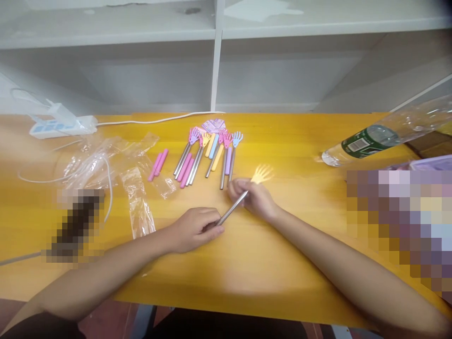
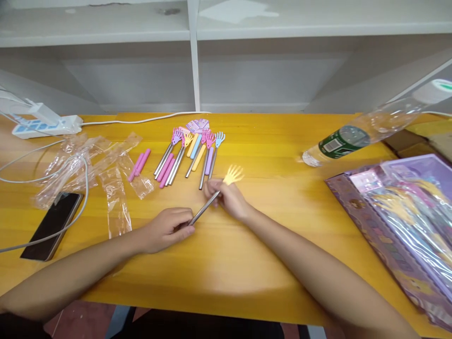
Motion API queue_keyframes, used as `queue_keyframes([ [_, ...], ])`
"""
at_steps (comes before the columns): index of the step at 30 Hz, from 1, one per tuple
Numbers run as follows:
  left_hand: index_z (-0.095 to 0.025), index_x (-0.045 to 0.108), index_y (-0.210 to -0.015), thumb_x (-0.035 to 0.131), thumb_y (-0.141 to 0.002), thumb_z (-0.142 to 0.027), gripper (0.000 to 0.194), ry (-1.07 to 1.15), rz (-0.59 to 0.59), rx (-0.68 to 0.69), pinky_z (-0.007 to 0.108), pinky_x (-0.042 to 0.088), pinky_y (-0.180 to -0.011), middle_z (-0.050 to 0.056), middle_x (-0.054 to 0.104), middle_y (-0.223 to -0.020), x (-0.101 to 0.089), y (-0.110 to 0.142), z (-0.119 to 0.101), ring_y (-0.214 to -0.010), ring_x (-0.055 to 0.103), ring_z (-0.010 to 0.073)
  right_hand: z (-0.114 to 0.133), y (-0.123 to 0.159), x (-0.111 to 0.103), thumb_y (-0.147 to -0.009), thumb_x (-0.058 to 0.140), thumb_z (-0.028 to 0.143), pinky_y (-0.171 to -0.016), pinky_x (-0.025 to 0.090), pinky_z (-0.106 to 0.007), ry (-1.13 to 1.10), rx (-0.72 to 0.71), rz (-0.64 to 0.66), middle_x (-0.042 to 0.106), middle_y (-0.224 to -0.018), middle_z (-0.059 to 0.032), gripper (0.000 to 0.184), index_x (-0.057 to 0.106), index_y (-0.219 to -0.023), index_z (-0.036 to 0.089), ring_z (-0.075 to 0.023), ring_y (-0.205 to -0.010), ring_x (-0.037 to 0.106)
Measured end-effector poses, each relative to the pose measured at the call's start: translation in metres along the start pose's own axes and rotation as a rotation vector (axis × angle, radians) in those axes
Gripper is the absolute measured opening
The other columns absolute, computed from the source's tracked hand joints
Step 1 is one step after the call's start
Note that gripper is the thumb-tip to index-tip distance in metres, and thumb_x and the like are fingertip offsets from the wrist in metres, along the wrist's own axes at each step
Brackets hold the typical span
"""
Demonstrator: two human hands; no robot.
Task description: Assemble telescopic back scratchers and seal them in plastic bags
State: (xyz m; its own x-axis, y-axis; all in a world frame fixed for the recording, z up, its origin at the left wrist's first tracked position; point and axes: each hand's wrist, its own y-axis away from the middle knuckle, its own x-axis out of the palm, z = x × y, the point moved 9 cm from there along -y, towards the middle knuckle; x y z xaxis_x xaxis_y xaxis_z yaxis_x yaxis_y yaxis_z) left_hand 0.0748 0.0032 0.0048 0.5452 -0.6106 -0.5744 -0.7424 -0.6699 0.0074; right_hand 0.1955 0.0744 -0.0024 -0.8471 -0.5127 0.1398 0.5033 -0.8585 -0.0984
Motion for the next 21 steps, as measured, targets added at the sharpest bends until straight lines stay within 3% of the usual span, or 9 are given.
queue_keyframes([
  [2, -0.021, 0.045, -0.082, 0.044, -0.111, -0.041, 0.035, -0.008, 0.011, 0.022, 0.029, 0.037, -0.071, -0.001, 0.052, -0.078, 0.001, 0.000, -0.003, -0.073, 0.048, 0.0151, 0.005, -0.006, -0.023, -0.103, 0.038, 0.050, -0.054, 0.039, -0.031, -0.095, -0.027, -0.133, 0.035, -0.067, 0.0007, 0.044, 0.025, -0.069, 0.026, -0.0178, -0.059, 0.040],
  [4, -0.020, 0.051, -0.085, 0.041, -0.112, -0.037, 0.033, -0.036, 0.033, 0.066, 0.030, 0.039, -0.074, 0.001, 0.056, -0.081, 0.003, 0.000, -0.007, -0.076, 0.051, 0.0162, 0.010, -0.008, -0.048, -0.100, 0.045, 0.047, -0.045, 0.033, -0.026, -0.251, 0.001, -0.252, 0.033, -0.069, 0.0027, 0.038, 0.028, -0.074, 0.026, -0.0152, -0.054, 0.034],
  [6, -0.020, 0.055, -0.086, 0.040, -0.112, -0.035, 0.033, -0.066, 0.042, 0.097, 0.031, 0.040, -0.074, 0.002, 0.058, -0.082, 0.005, -0.001, -0.009, -0.076, 0.052, 0.0168, 0.018, -0.007, -0.061, -0.101, 0.052, 0.048, -0.036, 0.016, -0.022, -0.301, 0.066, -0.264, 0.028, -0.068, 0.0067, 0.035, 0.035, -0.080, 0.026, -0.0108, -0.046, 0.014],
  [8, -0.020, 0.055, -0.086, 0.041, -0.112, -0.034, 0.033, -0.079, 0.035, 0.108, 0.031, 0.041, -0.073, 0.002, 0.058, -0.081, 0.005, -0.001, -0.010, -0.075, 0.052, 0.0168, 0.030, -0.006, -0.059, -0.104, 0.053, 0.055, -0.035, 0.009, -0.022, -0.183, 0.144, -0.180, 0.033, -0.068, 0.0077, 0.034, 0.044, -0.088, 0.026, -0.0088, -0.045, 0.008],
  [10, -0.020, 0.055, -0.086, 0.040, -0.112, -0.035, 0.033, -0.080, 0.029, 0.112, 0.031, 0.040, -0.073, 0.002, 0.058, -0.081, 0.005, -0.001, -0.009, -0.075, 0.052, 0.0169, 0.045, -0.006, -0.046, -0.107, 0.051, 0.051, -0.038, 0.019, -0.022, 0.138, 0.164, -0.039, 0.048, -0.072, 0.0032, 0.030, 0.055, -0.096, 0.023, -0.0092, -0.045, 0.022],
  [13, -0.020, 0.055, -0.085, 0.039, -0.112, -0.036, 0.035, -0.081, 0.038, 0.119, 0.031, 0.041, -0.074, 0.003, 0.059, -0.082, 0.006, 0.000, -0.008, -0.076, 0.053, 0.0172, 0.070, -0.016, -0.022, -0.106, 0.048, 0.026, -0.055, 0.037, -0.027, 0.883, -0.025, 0.040, 0.065, -0.096, -0.0094, 0.022, 0.068, -0.100, 0.019, -0.0152, -0.064, 0.052],
  [16, -0.021, 0.054, -0.085, 0.037, -0.113, -0.037, 0.037, -0.088, 0.039, 0.134, 0.032, 0.041, -0.075, 0.003, 0.059, -0.082, 0.006, 0.001, -0.009, -0.076, 0.053, 0.0175, 0.069, -0.039, -0.008, -0.101, 0.046, 0.010, -0.057, 0.031, -0.030, 1.523, -0.110, 0.005, 0.064, -0.127, -0.0161, 0.034, 0.073, -0.119, 0.019, -0.0155, -0.066, 0.055],
  [18, -0.021, 0.053, -0.084, 0.036, -0.114, -0.038, 0.038, -0.099, 0.032, 0.145, 0.032, 0.041, -0.075, 0.003, 0.059, -0.081, 0.005, 0.001, -0.010, -0.076, 0.053, 0.0177, 0.050, -0.057, -0.006, -0.103, 0.047, 0.011, -0.057, 0.028, -0.031, 1.720, -0.069, 0.118, 0.062, -0.134, -0.0151, 0.038, 0.072, -0.128, 0.022, -0.0141, -0.063, 0.054],
  [21, -0.021, 0.051, -0.082, 0.035, -0.114, -0.038, 0.040, -0.111, 0.026, 0.157, 0.033, 0.040, -0.074, 0.002, 0.058, -0.080, 0.005, 0.002, -0.011, -0.075, 0.052, 0.0177, 0.033, -0.076, -0.014, -0.105, 0.050, 0.016, -0.058, 0.027, -0.031, 1.809, -0.055, 0.204, 0.062, -0.134, -0.0128, 0.038, 0.071, -0.135, 0.026, -0.0148, -0.064, 0.056],
])
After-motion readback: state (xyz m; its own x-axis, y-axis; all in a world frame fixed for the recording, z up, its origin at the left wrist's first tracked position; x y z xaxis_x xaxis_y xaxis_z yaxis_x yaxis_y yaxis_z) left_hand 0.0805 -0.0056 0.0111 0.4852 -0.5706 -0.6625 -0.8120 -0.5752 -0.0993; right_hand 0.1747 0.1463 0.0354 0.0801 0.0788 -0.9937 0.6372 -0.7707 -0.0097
